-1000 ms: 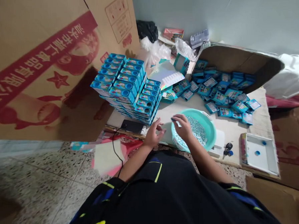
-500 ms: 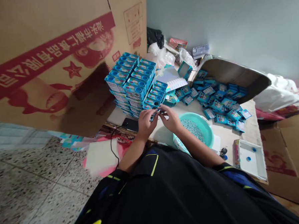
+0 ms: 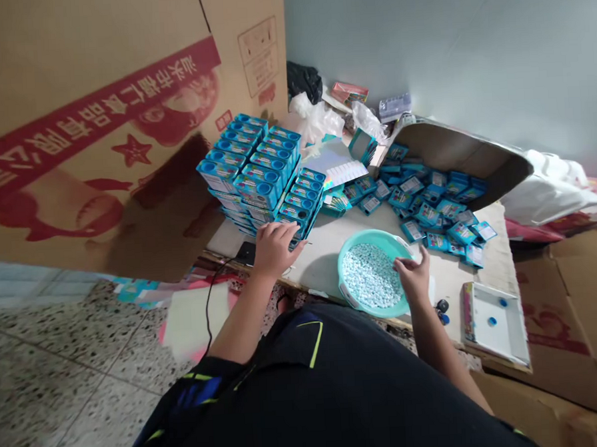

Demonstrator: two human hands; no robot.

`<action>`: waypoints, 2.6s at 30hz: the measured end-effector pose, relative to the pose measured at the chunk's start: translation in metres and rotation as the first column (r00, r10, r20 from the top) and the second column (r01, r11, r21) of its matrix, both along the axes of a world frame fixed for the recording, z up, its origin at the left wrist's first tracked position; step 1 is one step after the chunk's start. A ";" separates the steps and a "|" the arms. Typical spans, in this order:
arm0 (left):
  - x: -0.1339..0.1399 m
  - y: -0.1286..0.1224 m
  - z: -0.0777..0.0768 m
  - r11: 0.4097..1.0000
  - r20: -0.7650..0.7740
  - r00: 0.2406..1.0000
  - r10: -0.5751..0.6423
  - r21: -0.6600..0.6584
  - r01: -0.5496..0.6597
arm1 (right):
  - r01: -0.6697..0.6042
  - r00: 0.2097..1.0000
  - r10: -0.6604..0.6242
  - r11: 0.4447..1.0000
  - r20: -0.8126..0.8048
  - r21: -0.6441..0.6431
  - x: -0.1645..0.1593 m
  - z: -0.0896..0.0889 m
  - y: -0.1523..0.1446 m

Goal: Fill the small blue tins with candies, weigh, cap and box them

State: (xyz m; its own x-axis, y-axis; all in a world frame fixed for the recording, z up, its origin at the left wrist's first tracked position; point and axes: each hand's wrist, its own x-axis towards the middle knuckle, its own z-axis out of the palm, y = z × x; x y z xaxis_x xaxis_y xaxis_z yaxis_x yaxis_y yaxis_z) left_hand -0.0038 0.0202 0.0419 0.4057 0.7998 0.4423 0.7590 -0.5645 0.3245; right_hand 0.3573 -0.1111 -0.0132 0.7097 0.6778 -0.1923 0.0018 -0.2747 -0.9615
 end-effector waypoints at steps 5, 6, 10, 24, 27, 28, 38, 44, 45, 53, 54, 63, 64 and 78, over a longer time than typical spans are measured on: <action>0.018 0.000 -0.036 0.987 0.161 0.977 0.141 0.057 -0.152 | -0.005 0.984 -0.009 0.997 -0.179 -0.079 -0.011 -0.015 -0.014; 0.023 0.002 -0.040 0.979 0.168 0.970 0.178 0.073 -0.192 | -0.022 0.982 0.008 0.997 -0.190 -0.070 -0.014 -0.015 -0.013; 0.035 0.009 -0.052 0.942 0.162 0.943 0.290 0.124 -0.311 | -0.066 0.984 0.058 0.997 -0.169 -0.044 -0.022 -0.011 -0.003; 0.032 0.037 -0.086 0.968 0.256 0.942 0.216 0.070 -0.240 | -0.282 0.724 0.211 0.960 -0.657 -0.002 -0.046 0.016 0.044; 0.032 0.035 -0.083 0.965 0.283 0.931 0.230 0.055 -0.255 | -0.195 0.639 0.163 0.980 -0.752 0.047 -0.055 0.029 0.060; 0.031 0.033 -0.078 0.967 0.278 0.934 0.225 0.050 -0.248 | -0.173 0.628 0.151 0.984 -0.764 0.052 -0.061 0.035 0.065; 0.036 -0.017 0.006 0.987 0.364 0.928 -0.076 -0.103 0.121 | -0.427 0.386 0.440 0.864 -0.811 0.266 -0.156 0.079 0.107; 0.038 -0.012 0.009 0.979 0.332 0.937 -0.108 -0.127 0.158 | -0.399 0.374 0.392 0.886 -0.841 0.235 -0.160 0.075 0.111; 0.038 -0.011 0.009 0.979 0.306 0.944 -0.125 -0.114 0.166 | -0.385 0.367 0.379 0.893 -0.849 0.233 -0.159 0.074 0.110; 0.048 0.013 0.008 0.991 0.231 0.969 -0.089 0.116 0.064 | -0.297 0.295 0.357 0.916 -0.886 0.269 -0.131 0.065 0.103; 0.048 0.021 0.010 0.993 0.218 0.975 -0.042 0.116 0.017 | -0.315 0.326 0.366 0.912 -0.872 0.264 -0.123 0.058 0.098; 0.046 0.048 0.007 0.996 0.116 0.989 0.086 -0.037 -0.082 | -0.140 0.972 0.106 0.978 -0.211 -0.153 -0.036 -0.045 0.011; 0.046 0.045 0.005 0.997 0.116 0.990 0.076 -0.026 -0.073 | -0.123 0.986 0.099 0.976 -0.137 -0.179 -0.030 -0.053 0.003; 0.047 0.034 -0.043 0.987 0.149 0.976 0.162 -0.033 -0.158 | -0.309 0.682 0.578 0.782 0.447 -0.541 -0.035 -0.113 -0.025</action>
State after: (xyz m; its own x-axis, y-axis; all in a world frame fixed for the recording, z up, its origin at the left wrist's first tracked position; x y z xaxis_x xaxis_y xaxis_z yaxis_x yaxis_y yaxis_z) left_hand 0.0436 0.0539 -0.0012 0.2016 0.8585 0.4715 0.7804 -0.4317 0.4523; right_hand 0.3220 -0.1360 -0.1257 0.4023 0.8964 -0.1862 0.7234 -0.4359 -0.5355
